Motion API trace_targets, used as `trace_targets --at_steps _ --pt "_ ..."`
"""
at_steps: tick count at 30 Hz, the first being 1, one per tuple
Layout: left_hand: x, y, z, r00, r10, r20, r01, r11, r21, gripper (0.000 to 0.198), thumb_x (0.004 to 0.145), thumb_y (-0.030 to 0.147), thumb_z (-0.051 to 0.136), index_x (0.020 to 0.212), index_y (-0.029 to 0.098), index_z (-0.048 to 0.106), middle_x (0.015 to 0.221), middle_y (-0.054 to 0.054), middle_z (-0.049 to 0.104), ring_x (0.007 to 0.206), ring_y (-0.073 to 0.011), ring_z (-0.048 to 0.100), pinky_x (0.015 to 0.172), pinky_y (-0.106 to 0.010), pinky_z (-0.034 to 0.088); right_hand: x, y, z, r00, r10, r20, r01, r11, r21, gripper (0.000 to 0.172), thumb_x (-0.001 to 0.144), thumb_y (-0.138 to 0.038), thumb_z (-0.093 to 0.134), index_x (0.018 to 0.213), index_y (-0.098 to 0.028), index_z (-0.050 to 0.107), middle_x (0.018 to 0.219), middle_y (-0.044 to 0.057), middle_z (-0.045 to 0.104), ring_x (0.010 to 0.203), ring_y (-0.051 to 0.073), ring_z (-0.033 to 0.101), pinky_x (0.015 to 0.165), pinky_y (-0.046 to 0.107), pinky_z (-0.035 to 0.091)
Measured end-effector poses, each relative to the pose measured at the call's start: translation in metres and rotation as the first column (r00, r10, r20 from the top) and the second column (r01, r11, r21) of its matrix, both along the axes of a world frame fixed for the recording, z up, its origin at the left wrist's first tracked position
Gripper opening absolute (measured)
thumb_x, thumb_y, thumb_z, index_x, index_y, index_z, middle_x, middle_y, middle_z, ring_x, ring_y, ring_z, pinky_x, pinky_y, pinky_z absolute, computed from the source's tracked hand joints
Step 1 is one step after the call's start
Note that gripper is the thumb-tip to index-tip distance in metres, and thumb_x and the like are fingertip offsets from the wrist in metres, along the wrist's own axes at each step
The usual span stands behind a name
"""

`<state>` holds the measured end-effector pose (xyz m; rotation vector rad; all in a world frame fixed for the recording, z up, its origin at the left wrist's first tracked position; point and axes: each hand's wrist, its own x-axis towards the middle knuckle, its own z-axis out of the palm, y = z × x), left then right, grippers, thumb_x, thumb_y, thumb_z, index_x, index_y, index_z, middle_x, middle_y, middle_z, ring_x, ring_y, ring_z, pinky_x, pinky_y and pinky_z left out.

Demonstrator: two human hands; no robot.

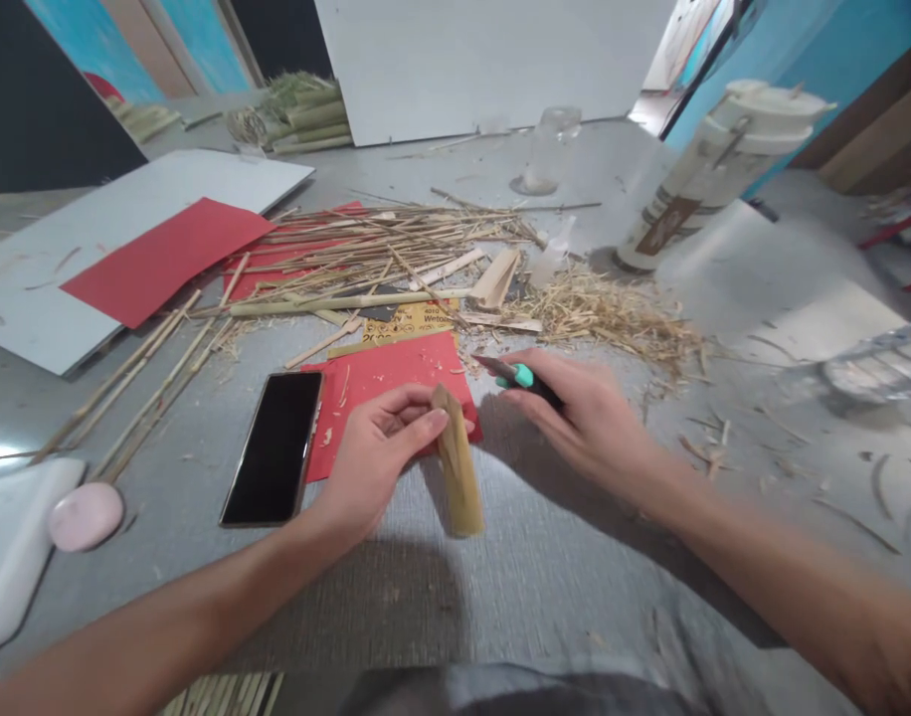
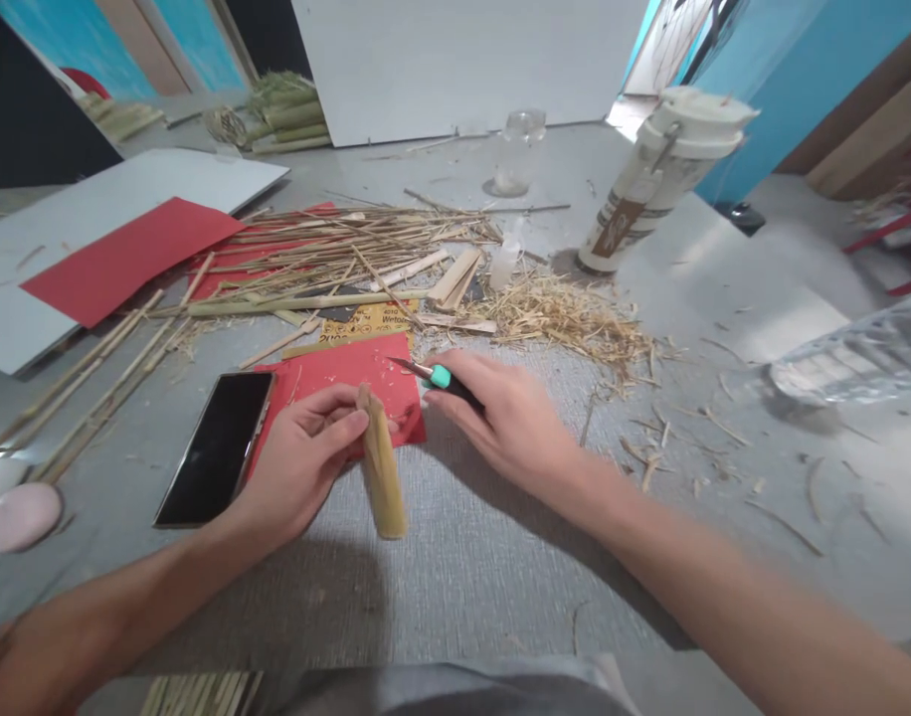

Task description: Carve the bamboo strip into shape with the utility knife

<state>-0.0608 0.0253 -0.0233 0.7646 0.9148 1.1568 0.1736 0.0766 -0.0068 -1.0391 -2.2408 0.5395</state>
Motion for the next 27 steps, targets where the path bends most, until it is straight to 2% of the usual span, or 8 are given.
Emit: trace_targets --at_steps 4,6,8,11,16,21,24,27 --pt "0.0018 -0.0004 0.0017 0.999 0.041 -0.023 -0.04 0.999 0.022 0.019 0.077 0.027 0.099 0.089 0.021 0.086 0.085 0.0 0.082 0.074 -0.0096 0.073 0.071 -0.016 0.058 0.0009 0.0006 0.0005 0.999 0.033 -0.022 -0.034 0.998 -0.045 0.024 0.111 -0.041 0.05 0.107 -0.022 0.064 0.074 -0.002 0.062 0.063 0.016 0.055 0.063 0.03 0.038" --pt "0.0021 -0.0016 0.0017 1.0 0.026 -0.016 -0.025 0.999 0.045 0.018 0.077 0.028 0.099 0.089 0.021 0.087 0.085 -0.001 0.083 0.074 -0.0091 0.073 0.071 -0.015 0.058 0.0006 -0.0003 0.0001 0.998 0.048 -0.046 -0.052 0.994 -0.095 0.029 0.111 -0.046 0.052 0.093 -0.024 0.057 0.064 -0.006 0.05 0.055 0.014 0.046 0.058 0.029 0.033" --pt "0.0024 -0.0025 0.0013 1.0 0.009 0.013 -0.01 0.999 0.051 0.018 0.078 0.029 0.099 0.09 0.022 0.088 0.085 -0.001 0.083 0.074 -0.0086 0.073 0.07 -0.014 0.058 0.0003 -0.0011 -0.0003 0.994 0.081 -0.069 -0.09 0.985 -0.147 0.037 0.111 -0.049 0.051 0.084 -0.025 0.05 0.06 -0.007 0.046 0.052 0.012 0.041 0.056 0.028 0.03" --pt "0.0027 -0.003 0.0008 0.997 -0.016 0.071 0.013 0.999 0.04 0.017 0.079 0.029 0.098 0.092 0.023 0.088 0.087 -0.001 0.083 0.077 -0.0084 0.074 0.071 -0.013 0.058 -0.0002 -0.002 -0.0004 0.988 0.131 -0.085 -0.144 0.972 -0.184 0.043 0.112 -0.052 0.046 0.08 -0.025 0.046 0.058 -0.007 0.044 0.05 0.011 0.039 0.055 0.028 0.029" --pt "0.0031 -0.002 0.0008 0.99 -0.041 0.133 0.04 0.999 0.012 0.018 0.081 0.029 0.097 0.094 0.022 0.088 0.089 -0.001 0.083 0.079 -0.0106 0.076 0.075 -0.017 0.061 -0.0014 -0.0043 0.0003 0.977 0.206 -0.055 -0.213 0.96 -0.18 0.046 0.113 -0.059 0.044 0.086 -0.023 0.055 0.06 -0.007 0.043 0.051 0.011 0.038 0.057 0.028 0.027" --pt "0.0017 -0.0015 0.0005 0.983 -0.046 0.175 0.042 0.999 0.027 0.019 0.081 0.027 0.097 0.096 0.021 0.087 0.09 0.0 0.08 0.079 -0.0081 0.072 0.075 -0.014 0.059 -0.002 -0.0064 0.001 0.968 0.25 0.014 -0.241 0.945 -0.223 0.06 0.109 -0.074 0.038 0.087 -0.022 0.058 0.061 -0.005 0.046 0.051 0.012 0.04 0.055 0.028 0.026" --pt "0.0006 -0.0021 0.0 0.983 -0.078 0.166 0.071 0.996 0.048 0.02 0.082 0.029 0.096 0.098 0.021 0.086 0.085 0.001 0.075 0.076 -0.0091 0.068 0.076 -0.018 0.059 -0.0022 -0.007 0.0008 0.959 0.272 0.076 -0.253 0.946 -0.201 0.067 0.107 -0.08 0.032 0.086 -0.023 0.057 0.062 -0.004 0.048 0.053 0.013 0.041 0.056 0.03 0.024" --pt "-0.0002 -0.0017 0.0 0.983 -0.101 0.155 0.096 0.995 0.04 0.02 0.083 0.032 0.095 0.096 0.022 0.084 0.086 0.001 0.071 0.078 -0.0104 0.065 0.078 -0.02 0.056 -0.0026 -0.0071 0.0006 0.953 0.257 0.162 -0.235 0.961 -0.145 0.067 0.107 -0.079 0.031 0.086 -0.022 0.06 0.066 -0.001 0.054 0.057 0.015 0.046 0.057 0.031 0.023"
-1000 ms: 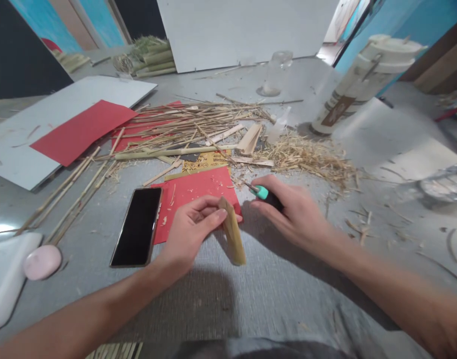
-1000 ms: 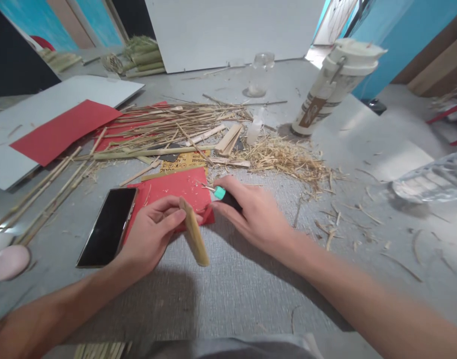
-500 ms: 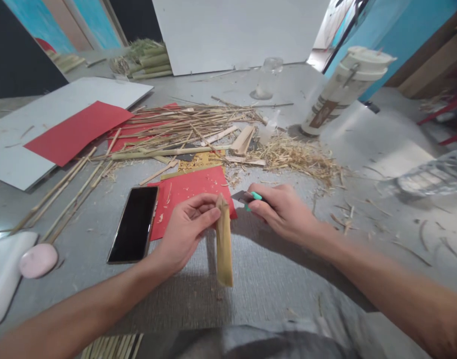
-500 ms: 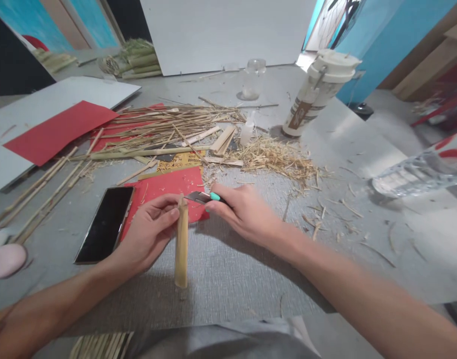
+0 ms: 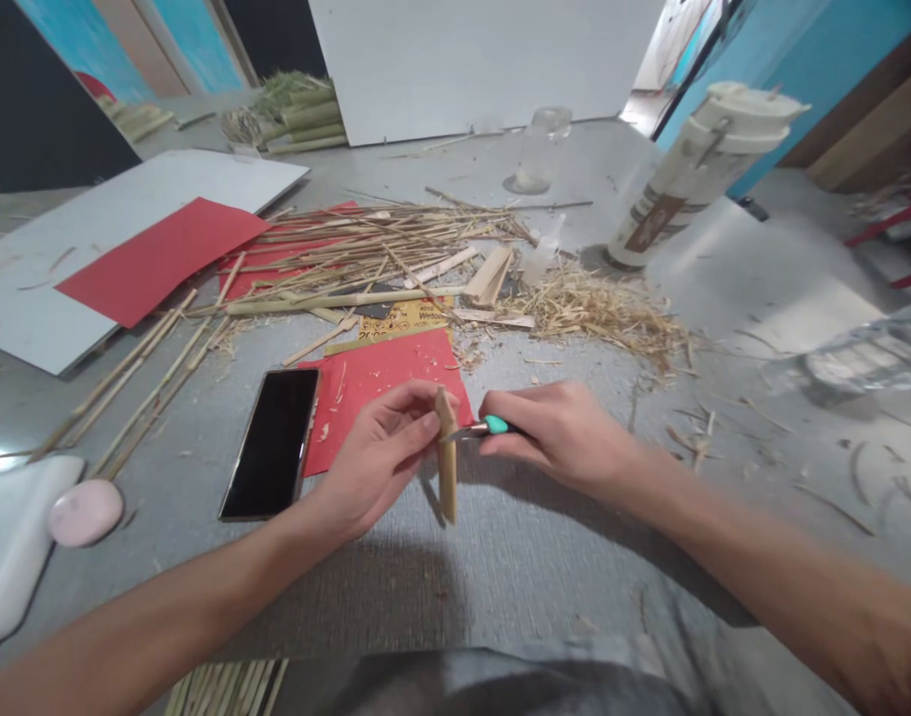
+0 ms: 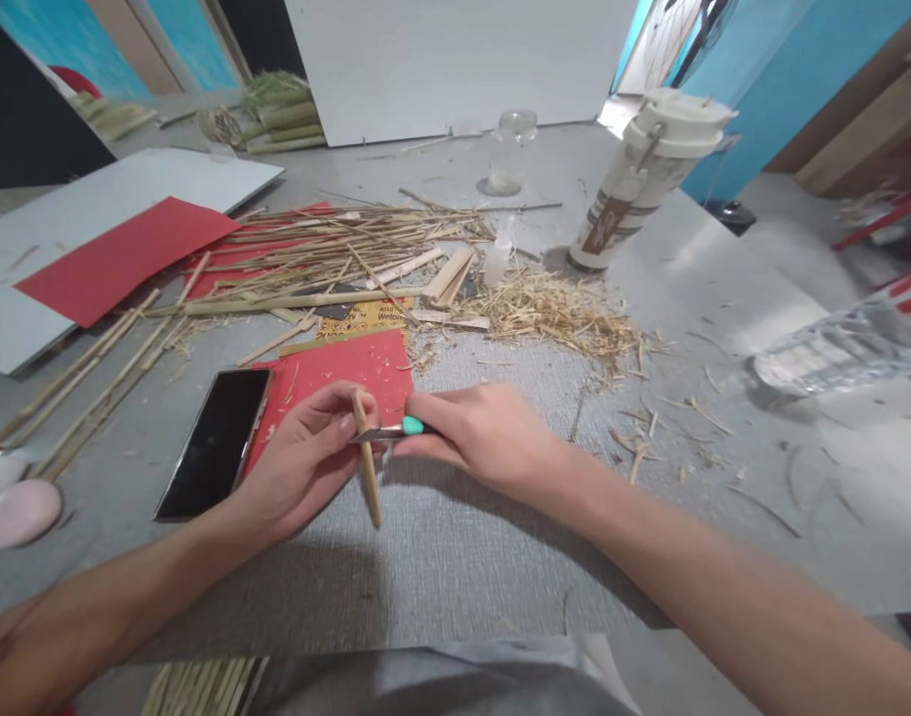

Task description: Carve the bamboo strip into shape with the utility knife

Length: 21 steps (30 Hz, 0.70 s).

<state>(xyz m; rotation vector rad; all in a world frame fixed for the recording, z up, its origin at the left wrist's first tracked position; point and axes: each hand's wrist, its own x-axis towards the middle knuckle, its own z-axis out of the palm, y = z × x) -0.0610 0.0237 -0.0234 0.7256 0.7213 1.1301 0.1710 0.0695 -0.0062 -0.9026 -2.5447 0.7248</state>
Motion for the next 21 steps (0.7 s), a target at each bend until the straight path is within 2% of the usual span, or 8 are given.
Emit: trace_targets --at_steps 3,6,9,13,15,18,21 --pt "-0.001 0.003 0.001 1.0 -0.002 0.002 0.002 1.0 -0.006 0.017 0.085 0.03 0.094 0.09 0.021 0.08 0.091 0.0 0.068 0.084 -0.0118 0.063 0.083 -0.022 0.054 -0.001 0.0 0.001 0.999 -0.03 0.041 0.026 0.996 0.086 0.064 0.109 -0.075 0.034 0.088 -0.022 0.063 0.071 0.001 0.059 0.061 0.016 0.05 0.058 0.032 0.024" --pt "-0.002 0.006 0.002 0.998 -0.054 0.01 0.054 0.998 0.034 0.022 0.087 0.036 0.091 0.088 0.02 0.077 0.088 -0.001 0.063 0.082 -0.0135 0.059 0.081 -0.025 0.052 -0.002 -0.001 0.002 0.998 -0.029 0.055 0.02 0.989 0.144 0.061 0.111 -0.071 0.036 0.09 -0.022 0.065 0.075 0.002 0.063 0.063 0.016 0.053 0.059 0.033 0.025" --pt "-0.001 0.005 0.004 0.992 -0.12 -0.046 0.126 0.978 0.164 0.032 0.092 0.049 0.085 0.086 0.021 0.073 0.085 -0.001 0.059 0.076 -0.0143 0.054 0.075 -0.027 0.048 -0.006 -0.006 0.002 0.999 0.0 0.05 -0.01 0.983 0.185 0.057 0.115 -0.062 0.035 0.088 -0.022 0.065 0.076 0.003 0.065 0.064 0.016 0.053 0.06 0.034 0.027" --pt "-0.001 0.007 0.013 0.96 -0.11 -0.256 0.201 0.91 0.362 0.045 0.095 0.061 0.077 0.077 0.021 0.067 0.078 -0.001 0.054 0.072 -0.0156 0.047 0.071 -0.029 0.043 -0.009 -0.009 0.004 0.998 0.054 0.044 -0.063 0.974 0.216 0.055 0.117 -0.058 0.033 0.09 -0.022 0.065 0.076 0.002 0.065 0.065 0.016 0.052 0.061 0.033 0.028" --pt "-0.001 0.014 0.021 0.941 -0.087 -0.327 0.225 0.883 0.412 0.045 0.097 0.061 0.075 0.077 0.021 0.067 0.079 -0.001 0.055 0.072 -0.016 0.049 0.069 -0.03 0.043 -0.007 -0.006 0.008 0.997 0.042 0.061 -0.055 0.971 0.231 0.057 0.115 -0.063 0.033 0.092 -0.022 0.065 0.077 0.002 0.065 0.066 0.016 0.054 0.062 0.033 0.028" --pt "0.002 0.034 0.032 0.934 -0.094 -0.346 0.252 0.859 0.446 0.042 0.098 0.059 0.074 0.078 0.022 0.068 0.084 -0.002 0.057 0.07 -0.0157 0.053 0.063 -0.03 0.043 0.0 0.007 0.018 0.993 -0.005 0.121 -0.032 0.953 0.303 0.063 0.113 -0.068 0.028 0.098 -0.021 0.067 0.082 0.004 0.067 0.069 0.017 0.057 0.062 0.033 0.028" --pt "0.011 0.053 0.034 0.915 -0.1 -0.391 0.282 0.852 0.441 0.046 0.096 0.065 0.073 0.078 0.023 0.065 0.078 0.0 0.055 0.061 -0.0137 0.05 0.059 -0.03 0.042 0.007 0.023 0.021 0.989 -0.026 0.147 -0.035 0.918 0.395 0.065 0.113 -0.069 0.027 0.112 -0.02 0.07 0.092 0.007 0.073 0.073 0.019 0.06 0.062 0.034 0.026"
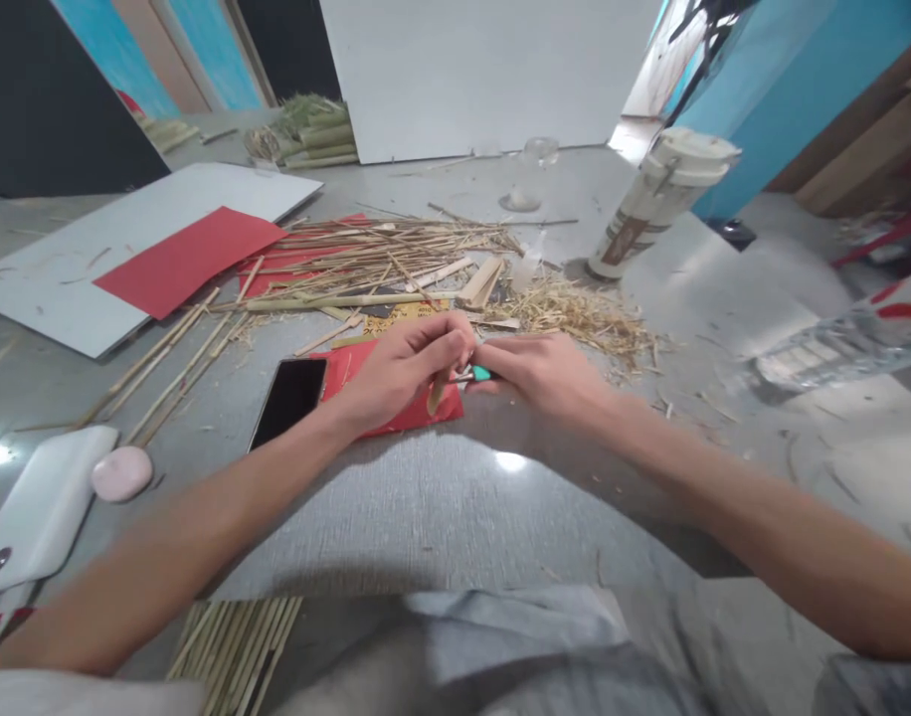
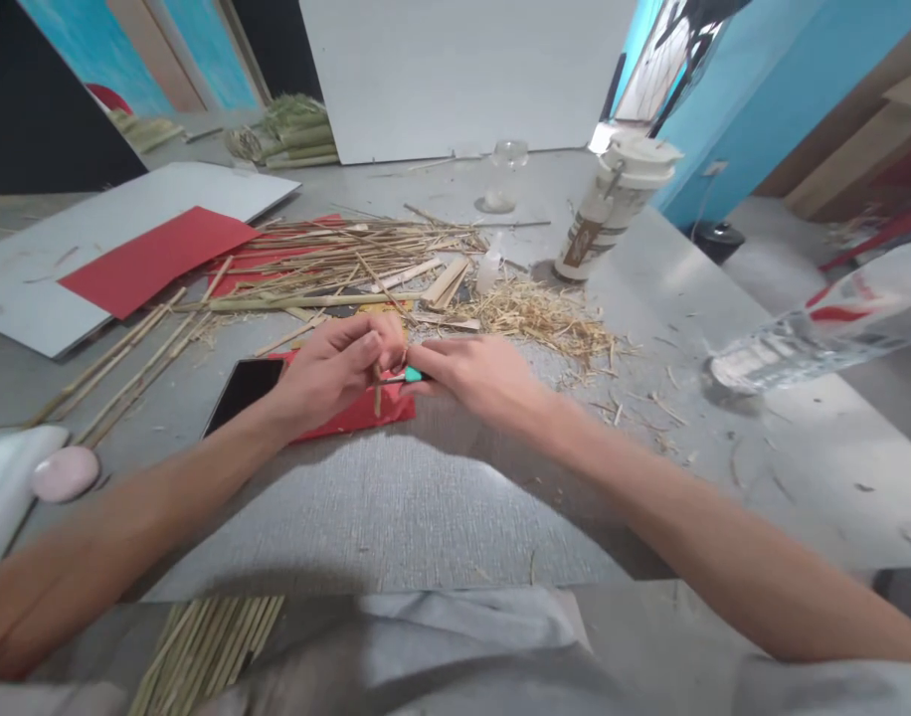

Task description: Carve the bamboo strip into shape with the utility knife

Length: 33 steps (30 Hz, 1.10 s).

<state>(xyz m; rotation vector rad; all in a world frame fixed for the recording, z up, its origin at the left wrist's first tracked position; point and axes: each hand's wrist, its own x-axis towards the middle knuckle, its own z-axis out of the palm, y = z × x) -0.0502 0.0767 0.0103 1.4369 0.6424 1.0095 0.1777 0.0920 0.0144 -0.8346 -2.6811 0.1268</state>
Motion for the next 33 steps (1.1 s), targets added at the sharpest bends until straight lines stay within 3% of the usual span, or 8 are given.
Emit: trace_targets --at_steps 2,7,10,12,16,21,29,33 --pt "0.007 0.007 -0.006 0.998 0.062 -0.004 -0.062 0.998 0.032 0.048 0.095 0.067 0.072 0.078 0.023 0.063 0.078 0.0 0.053 0.062 -0.0143 0.049 0.06 -0.03 0.043 0.004 0.006 -0.004 1.0 -0.025 0.011 0.024 0.999 0.04 0.061 0.115 -0.065 0.029 0.117 -0.021 0.07 0.096 0.007 0.075 0.074 0.019 0.061 0.062 0.034 0.025" --pt "0.013 0.004 -0.022 0.993 0.121 -0.01 -0.119 0.984 0.136 0.047 0.099 0.064 0.068 0.076 0.023 0.063 0.082 -0.001 0.054 0.074 -0.0176 0.054 0.075 -0.033 0.047 0.008 0.005 -0.023 0.993 -0.088 0.075 0.082 0.994 0.07 0.059 0.116 -0.06 0.03 0.1 -0.02 0.069 0.085 0.007 0.072 0.069 0.018 0.057 0.061 0.035 0.019" --pt "0.006 0.0 -0.016 0.988 0.135 -0.079 -0.12 0.978 0.17 0.047 0.103 0.062 0.061 0.077 0.023 0.063 0.082 -0.002 0.057 0.077 -0.0189 0.056 0.077 -0.033 0.047 0.006 0.004 -0.026 0.995 -0.079 0.063 0.073 0.993 0.088 0.059 0.116 -0.06 0.028 0.098 -0.02 0.068 0.085 0.007 0.072 0.068 0.018 0.055 0.061 0.036 0.019" --pt "-0.002 0.0 -0.006 0.956 0.174 -0.235 -0.111 0.96 0.258 0.043 0.107 0.056 0.057 0.081 0.023 0.065 0.082 -0.003 0.061 0.079 -0.0199 0.058 0.079 -0.033 0.047 0.002 0.005 -0.024 0.996 -0.072 0.048 0.066 0.992 0.108 0.057 0.116 -0.057 0.029 0.099 -0.02 0.068 0.085 0.008 0.073 0.068 0.019 0.055 0.062 0.036 0.019" --pt "-0.02 0.003 0.012 0.848 0.305 -0.434 -0.062 0.87 0.49 0.035 0.107 0.044 0.059 0.084 0.021 0.072 0.082 -0.002 0.071 0.079 -0.019 0.062 0.08 -0.03 0.045 -0.006 0.006 -0.017 0.994 -0.081 0.074 0.069 0.986 0.152 0.05 0.116 -0.052 0.033 0.1 -0.019 0.068 0.086 0.008 0.074 0.069 0.019 0.056 0.062 0.036 0.02" --pt "-0.034 0.004 0.015 0.825 0.277 -0.492 0.038 0.842 0.538 0.034 0.108 0.043 0.058 0.091 0.021 0.077 0.084 -0.002 0.078 0.077 -0.018 0.068 0.078 -0.029 0.047 -0.01 0.005 -0.014 0.992 -0.051 0.12 0.029 0.983 0.18 0.046 0.114 -0.052 0.039 0.101 -0.019 0.068 0.085 0.006 0.072 0.069 0.019 0.054 0.062 0.036 0.018" --pt "-0.037 0.002 0.012 0.764 0.42 -0.49 0.072 0.699 0.711 0.036 0.109 0.038 0.054 0.085 0.021 0.075 0.074 -0.002 0.078 0.062 -0.0162 0.066 0.065 -0.028 0.043 -0.012 0.008 -0.029 1.0 -0.02 0.01 0.018 0.981 0.192 0.048 0.114 -0.051 0.038 0.091 -0.019 0.066 0.078 0.006 0.067 0.065 0.018 0.049 0.062 0.036 0.021" --pt "-0.035 0.001 0.012 0.751 0.431 -0.499 0.089 0.683 0.725 0.037 0.11 0.037 0.05 0.087 0.021 0.074 0.076 -0.004 0.079 0.067 -0.0183 0.07 0.064 -0.028 0.042 -0.013 0.008 -0.032 1.0 -0.008 -0.01 0.01 0.981 0.192 0.045 0.113 -0.048 0.039 0.088 -0.02 0.064 0.077 0.005 0.067 0.065 0.017 0.048 0.062 0.035 0.023"
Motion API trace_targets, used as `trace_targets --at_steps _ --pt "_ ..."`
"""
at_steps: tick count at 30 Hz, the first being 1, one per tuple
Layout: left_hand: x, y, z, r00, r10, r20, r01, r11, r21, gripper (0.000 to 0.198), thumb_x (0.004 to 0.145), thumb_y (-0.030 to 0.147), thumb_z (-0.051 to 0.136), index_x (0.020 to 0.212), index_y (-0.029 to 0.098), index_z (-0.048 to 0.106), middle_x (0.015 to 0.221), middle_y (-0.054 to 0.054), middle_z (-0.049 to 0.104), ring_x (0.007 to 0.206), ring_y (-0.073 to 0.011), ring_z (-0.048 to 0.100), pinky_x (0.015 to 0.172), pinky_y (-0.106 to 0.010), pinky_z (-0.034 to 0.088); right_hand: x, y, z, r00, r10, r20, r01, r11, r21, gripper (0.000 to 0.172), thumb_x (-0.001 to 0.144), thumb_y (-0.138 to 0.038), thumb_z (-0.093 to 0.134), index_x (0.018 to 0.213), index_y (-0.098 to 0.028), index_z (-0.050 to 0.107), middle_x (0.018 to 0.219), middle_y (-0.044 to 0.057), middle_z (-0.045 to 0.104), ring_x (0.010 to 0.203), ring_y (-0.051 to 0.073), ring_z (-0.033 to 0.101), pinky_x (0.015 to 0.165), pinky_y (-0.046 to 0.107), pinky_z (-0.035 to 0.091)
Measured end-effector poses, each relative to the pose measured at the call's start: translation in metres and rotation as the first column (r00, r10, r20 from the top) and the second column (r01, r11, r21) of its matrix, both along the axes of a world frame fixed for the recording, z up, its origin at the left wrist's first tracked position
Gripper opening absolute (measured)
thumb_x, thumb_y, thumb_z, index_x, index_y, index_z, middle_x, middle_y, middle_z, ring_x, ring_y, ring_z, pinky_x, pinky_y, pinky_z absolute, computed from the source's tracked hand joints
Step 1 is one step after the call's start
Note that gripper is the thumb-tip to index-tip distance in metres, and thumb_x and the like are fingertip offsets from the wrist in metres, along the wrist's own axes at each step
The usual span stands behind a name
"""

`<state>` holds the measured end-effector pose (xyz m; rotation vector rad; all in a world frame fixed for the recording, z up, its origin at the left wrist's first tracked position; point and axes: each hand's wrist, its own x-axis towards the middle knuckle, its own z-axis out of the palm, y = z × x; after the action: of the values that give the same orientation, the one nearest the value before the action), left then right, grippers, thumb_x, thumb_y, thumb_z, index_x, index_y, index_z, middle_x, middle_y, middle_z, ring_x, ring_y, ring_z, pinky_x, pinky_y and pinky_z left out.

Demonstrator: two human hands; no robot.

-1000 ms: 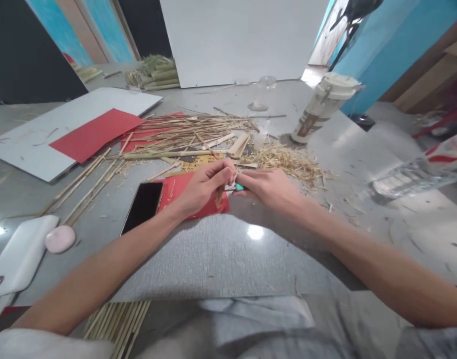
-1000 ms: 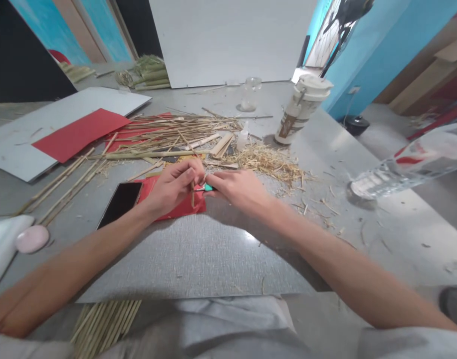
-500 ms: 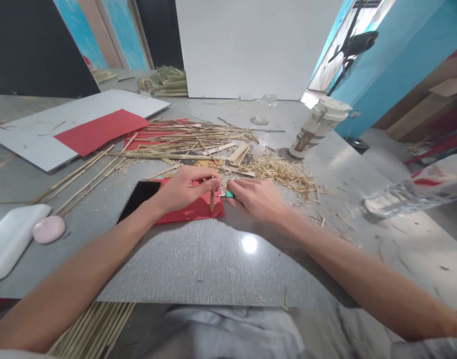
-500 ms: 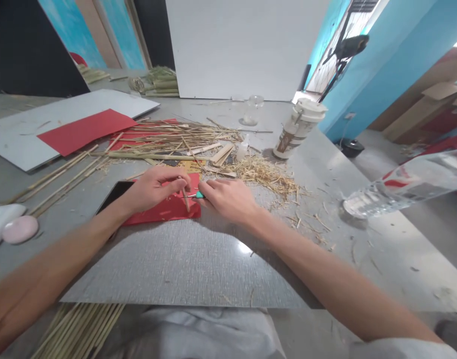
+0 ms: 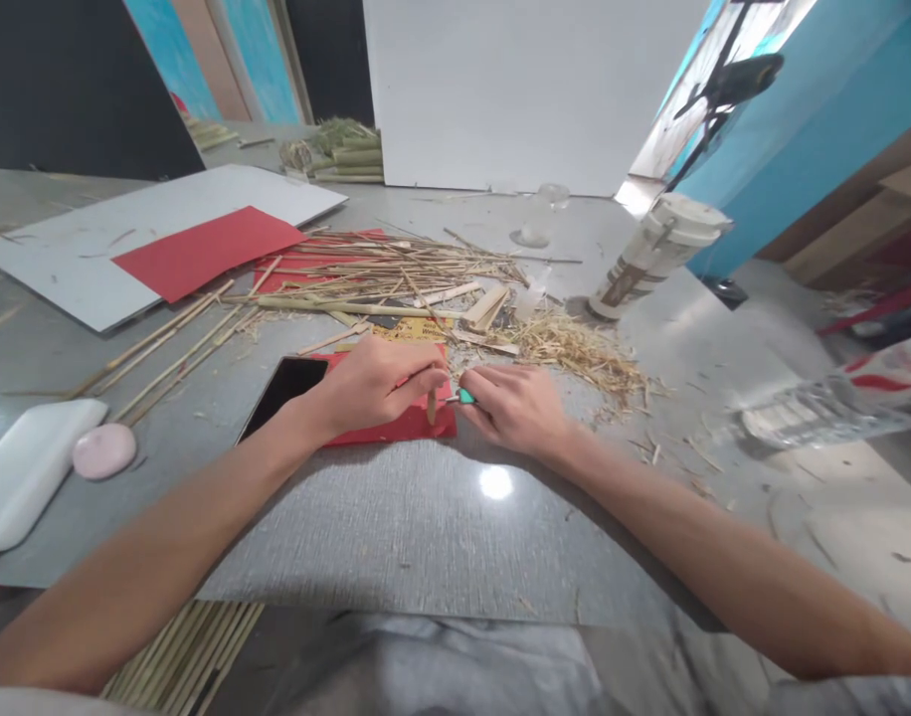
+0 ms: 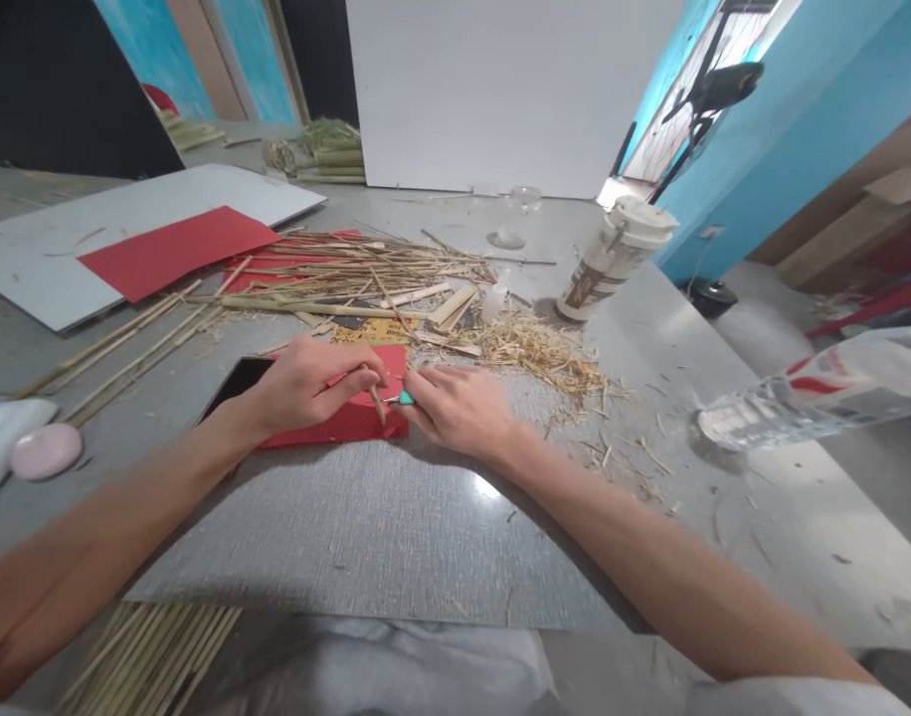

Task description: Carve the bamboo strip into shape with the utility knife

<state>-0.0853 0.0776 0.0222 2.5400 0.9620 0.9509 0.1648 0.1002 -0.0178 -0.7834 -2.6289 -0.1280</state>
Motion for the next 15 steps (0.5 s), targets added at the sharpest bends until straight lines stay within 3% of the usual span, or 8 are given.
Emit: trace_targets --at_steps 4,15 --pt "0.0012 -0.0011 0.0001 0.999 -0.053 -0.002 0.053 0.999 -0.012 0.039 0.112 0.037 0.047 0.088 0.022 0.073 0.08 -0.004 0.08 0.071 -0.018 0.073 0.067 -0.028 0.045 -0.0002 -0.0017 -0.0033 1.0 0.001 -0.021 -0.001 1.0 -0.006 0.044 0.114 -0.047 0.039 0.088 -0.02 0.064 0.075 0.004 0.066 0.063 0.017 0.048 0.061 0.035 0.021" --pt "0.0025 0.0001 -0.0042 0.998 -0.045 -0.041 0.049 0.992 0.116 0.037 0.113 0.033 0.047 0.09 0.02 0.072 0.076 -0.002 0.075 0.066 -0.0162 0.066 0.064 -0.028 0.041 0.0009 -0.0055 -0.0068 1.0 -0.019 -0.014 0.018 0.997 -0.073 0.045 0.114 -0.046 0.036 0.09 -0.02 0.063 0.076 0.005 0.069 0.06 0.016 0.049 0.059 0.034 0.021"
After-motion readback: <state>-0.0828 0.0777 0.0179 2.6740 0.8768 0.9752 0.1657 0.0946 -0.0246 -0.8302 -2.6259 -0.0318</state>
